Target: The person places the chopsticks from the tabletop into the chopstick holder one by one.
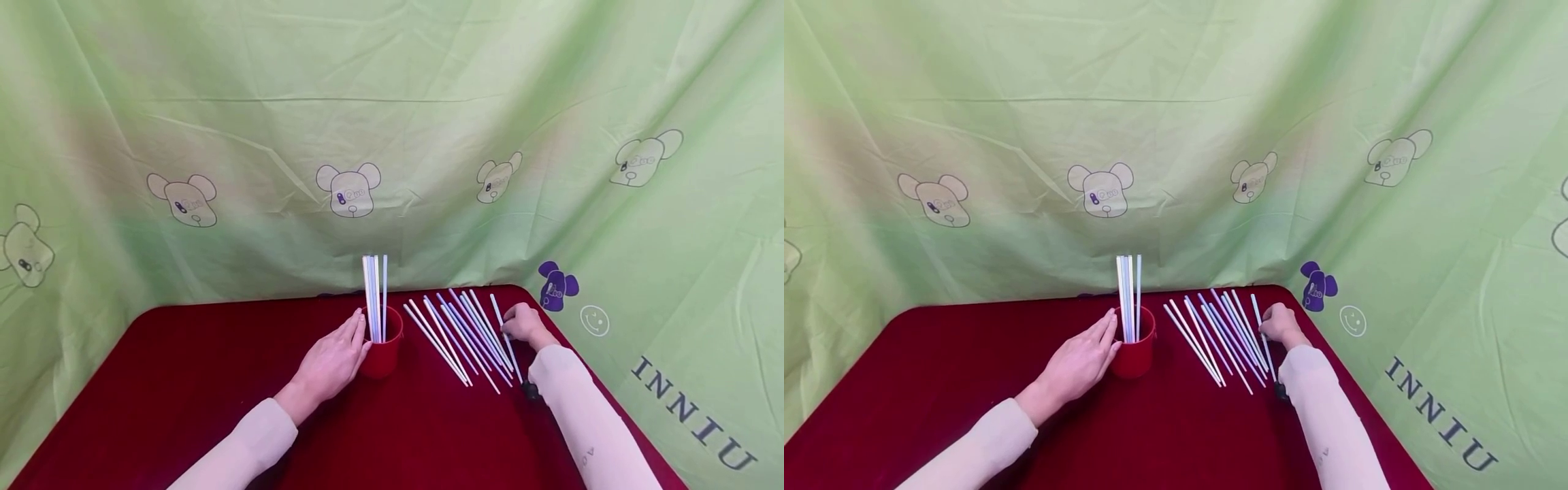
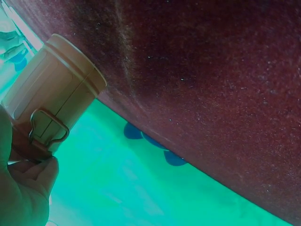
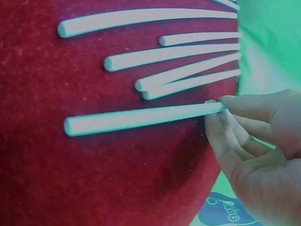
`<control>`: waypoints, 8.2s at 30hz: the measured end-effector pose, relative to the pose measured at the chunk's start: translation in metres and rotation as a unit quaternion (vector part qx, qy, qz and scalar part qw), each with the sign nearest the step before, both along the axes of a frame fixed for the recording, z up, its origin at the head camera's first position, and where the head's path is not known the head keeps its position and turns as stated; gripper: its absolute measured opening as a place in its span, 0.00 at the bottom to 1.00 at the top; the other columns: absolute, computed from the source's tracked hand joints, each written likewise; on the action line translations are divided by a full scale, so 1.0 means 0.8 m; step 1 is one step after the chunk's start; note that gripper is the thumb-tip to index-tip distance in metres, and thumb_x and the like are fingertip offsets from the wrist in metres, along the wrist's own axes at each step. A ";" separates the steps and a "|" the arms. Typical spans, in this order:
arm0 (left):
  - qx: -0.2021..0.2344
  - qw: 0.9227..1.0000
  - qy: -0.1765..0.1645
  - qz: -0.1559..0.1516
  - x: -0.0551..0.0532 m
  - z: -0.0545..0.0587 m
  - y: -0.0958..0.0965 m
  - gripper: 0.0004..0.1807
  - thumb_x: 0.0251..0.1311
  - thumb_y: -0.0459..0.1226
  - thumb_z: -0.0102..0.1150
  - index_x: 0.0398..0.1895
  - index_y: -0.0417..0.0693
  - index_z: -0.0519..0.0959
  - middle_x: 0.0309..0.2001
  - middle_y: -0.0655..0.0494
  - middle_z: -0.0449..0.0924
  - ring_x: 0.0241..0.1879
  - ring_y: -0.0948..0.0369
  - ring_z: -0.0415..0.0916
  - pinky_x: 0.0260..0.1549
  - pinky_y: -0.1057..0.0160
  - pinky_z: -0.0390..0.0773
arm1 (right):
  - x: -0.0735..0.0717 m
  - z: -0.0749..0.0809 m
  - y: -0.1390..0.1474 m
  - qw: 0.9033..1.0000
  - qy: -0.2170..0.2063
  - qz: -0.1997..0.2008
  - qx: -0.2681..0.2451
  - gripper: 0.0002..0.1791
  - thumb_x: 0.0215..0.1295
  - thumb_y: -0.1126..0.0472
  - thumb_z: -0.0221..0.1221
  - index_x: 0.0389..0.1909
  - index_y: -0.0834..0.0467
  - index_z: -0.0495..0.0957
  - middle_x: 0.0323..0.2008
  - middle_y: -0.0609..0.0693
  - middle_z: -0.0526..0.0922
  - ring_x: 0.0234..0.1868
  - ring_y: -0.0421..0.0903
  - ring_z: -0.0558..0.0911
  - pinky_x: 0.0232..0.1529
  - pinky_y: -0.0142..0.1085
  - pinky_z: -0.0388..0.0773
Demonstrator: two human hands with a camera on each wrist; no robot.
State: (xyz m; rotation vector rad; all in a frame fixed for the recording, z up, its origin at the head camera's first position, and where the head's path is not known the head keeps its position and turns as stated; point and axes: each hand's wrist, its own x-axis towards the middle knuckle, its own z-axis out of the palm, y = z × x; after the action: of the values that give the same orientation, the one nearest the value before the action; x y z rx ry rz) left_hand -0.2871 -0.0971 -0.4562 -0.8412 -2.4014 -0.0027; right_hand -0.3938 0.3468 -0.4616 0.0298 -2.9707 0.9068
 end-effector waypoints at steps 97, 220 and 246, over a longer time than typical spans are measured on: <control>-0.008 1.000 0.005 0.004 0.000 -0.003 0.001 0.29 0.77 0.44 0.50 0.67 0.27 0.72 0.68 0.34 0.72 0.69 0.49 0.72 0.65 0.58 0.74 | 0.028 0.070 -0.276 0.946 0.138 0.199 -0.218 0.06 0.63 0.73 0.66 0.39 0.68 0.80 0.29 0.56 0.85 0.29 0.44 0.85 0.33 0.37 0.86; -0.008 1.000 0.013 0.004 0.000 -0.001 -0.001 0.29 0.76 0.44 0.53 0.66 0.28 0.73 0.68 0.34 0.73 0.68 0.49 0.73 0.64 0.57 0.75 | -0.028 0.000 -0.046 0.994 0.013 0.006 0.110 0.01 0.57 0.73 0.54 0.28 0.66 0.71 0.30 0.64 0.76 0.34 0.59 0.77 0.37 0.50 0.77; -0.009 1.000 -0.012 0.010 0.003 0.000 0.001 0.29 0.77 0.45 0.50 0.68 0.28 0.72 0.70 0.35 0.71 0.69 0.49 0.71 0.67 0.57 0.73 | -0.007 0.040 -0.027 0.995 0.075 0.061 -0.014 0.07 0.68 0.70 0.60 0.35 0.72 0.82 0.27 0.60 0.87 0.23 0.54 0.87 0.25 0.37 0.85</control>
State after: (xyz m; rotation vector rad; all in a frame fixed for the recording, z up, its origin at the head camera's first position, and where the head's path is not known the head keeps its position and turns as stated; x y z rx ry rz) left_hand -0.2850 -0.0965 -0.4560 -0.8303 -2.4348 0.0168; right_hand -0.3997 0.3252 -0.4299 0.2687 -2.8432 0.9153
